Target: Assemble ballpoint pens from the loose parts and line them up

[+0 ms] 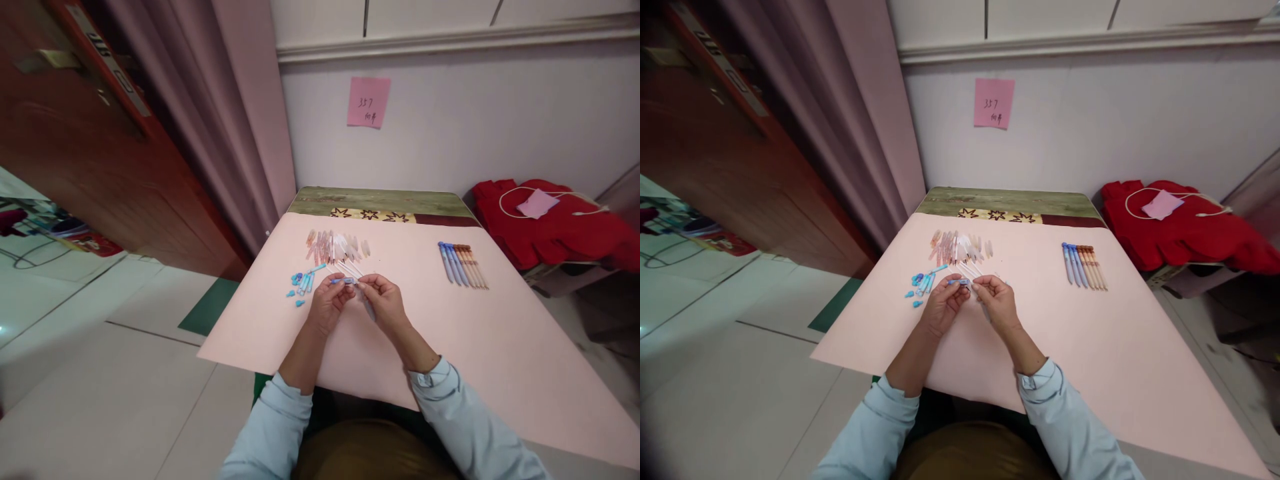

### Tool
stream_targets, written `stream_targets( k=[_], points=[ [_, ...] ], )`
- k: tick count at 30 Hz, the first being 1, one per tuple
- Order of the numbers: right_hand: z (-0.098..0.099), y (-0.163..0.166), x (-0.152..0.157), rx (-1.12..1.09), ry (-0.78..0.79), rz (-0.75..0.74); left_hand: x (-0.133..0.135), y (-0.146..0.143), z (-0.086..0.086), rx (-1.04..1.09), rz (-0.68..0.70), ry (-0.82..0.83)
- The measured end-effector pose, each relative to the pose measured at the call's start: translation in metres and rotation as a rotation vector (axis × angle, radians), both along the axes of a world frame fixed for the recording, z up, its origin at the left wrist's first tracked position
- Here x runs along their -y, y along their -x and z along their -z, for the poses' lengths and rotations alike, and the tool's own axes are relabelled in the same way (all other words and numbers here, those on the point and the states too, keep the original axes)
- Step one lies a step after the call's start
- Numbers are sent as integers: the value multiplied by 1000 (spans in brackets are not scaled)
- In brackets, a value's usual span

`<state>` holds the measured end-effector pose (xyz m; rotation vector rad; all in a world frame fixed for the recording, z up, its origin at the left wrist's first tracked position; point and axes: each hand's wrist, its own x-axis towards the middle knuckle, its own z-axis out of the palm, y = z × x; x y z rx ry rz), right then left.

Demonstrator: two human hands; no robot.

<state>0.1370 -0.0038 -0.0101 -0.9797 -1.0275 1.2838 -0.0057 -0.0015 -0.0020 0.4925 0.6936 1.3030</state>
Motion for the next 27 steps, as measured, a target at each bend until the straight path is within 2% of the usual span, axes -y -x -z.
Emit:
stream_targets(
  k=[5, 16, 23, 27],
  points=[
    [-2, 0, 1, 26, -19, -12, 0, 0, 3, -40, 18, -50],
    [-7, 2, 3, 79, -29, -38, 0, 0, 2, -6, 37, -32],
    [-10, 2, 4, 17, -6, -46, 1, 0, -1, -20, 56, -19],
    [-8, 1, 4, -47, 29, -109, 1, 1, -2, -22, 100, -20]
  ],
)
